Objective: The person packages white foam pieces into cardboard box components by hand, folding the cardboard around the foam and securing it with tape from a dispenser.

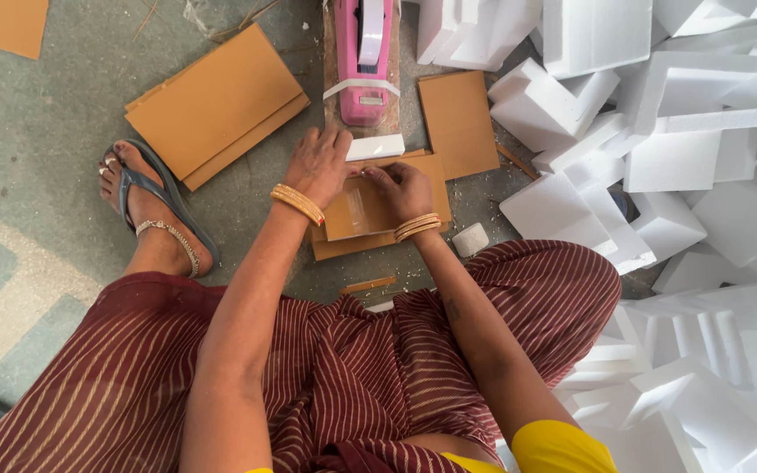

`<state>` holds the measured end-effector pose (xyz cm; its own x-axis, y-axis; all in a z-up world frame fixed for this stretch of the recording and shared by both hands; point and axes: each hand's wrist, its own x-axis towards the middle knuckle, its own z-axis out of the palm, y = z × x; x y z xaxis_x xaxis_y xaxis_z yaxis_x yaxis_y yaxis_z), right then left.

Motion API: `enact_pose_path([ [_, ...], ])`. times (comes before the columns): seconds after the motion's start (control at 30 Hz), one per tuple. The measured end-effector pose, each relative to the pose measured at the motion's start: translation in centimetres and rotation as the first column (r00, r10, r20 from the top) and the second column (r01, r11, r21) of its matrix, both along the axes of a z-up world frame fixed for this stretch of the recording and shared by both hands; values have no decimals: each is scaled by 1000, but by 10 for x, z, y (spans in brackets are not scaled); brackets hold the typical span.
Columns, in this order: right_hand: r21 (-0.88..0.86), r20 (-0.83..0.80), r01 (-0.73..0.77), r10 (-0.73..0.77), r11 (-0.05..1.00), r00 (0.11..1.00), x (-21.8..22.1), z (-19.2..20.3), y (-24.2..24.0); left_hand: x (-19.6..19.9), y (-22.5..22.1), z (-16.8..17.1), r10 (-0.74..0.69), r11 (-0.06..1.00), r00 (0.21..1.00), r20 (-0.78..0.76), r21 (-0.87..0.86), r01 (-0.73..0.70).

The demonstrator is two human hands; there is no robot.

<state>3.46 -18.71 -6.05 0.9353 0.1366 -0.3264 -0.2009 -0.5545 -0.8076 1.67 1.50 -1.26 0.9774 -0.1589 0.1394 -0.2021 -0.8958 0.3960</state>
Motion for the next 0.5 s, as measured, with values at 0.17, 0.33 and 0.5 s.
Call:
enact_pose_path([
  [0.17, -238, 120, -44, 74, 970, 990, 18, 19, -4, 1, -3, 0, 11, 1000, 1000, 7, 11, -11],
  [0.33, -212, 320, -196, 257, 957, 912, 21, 8, -14, -7, -1, 9, -43, 996, 999, 21, 81, 41],
  [0.5, 280, 378, -254, 137, 926, 916, 24, 15, -40, -32, -10, 18, -31, 994, 999, 23, 103, 28],
])
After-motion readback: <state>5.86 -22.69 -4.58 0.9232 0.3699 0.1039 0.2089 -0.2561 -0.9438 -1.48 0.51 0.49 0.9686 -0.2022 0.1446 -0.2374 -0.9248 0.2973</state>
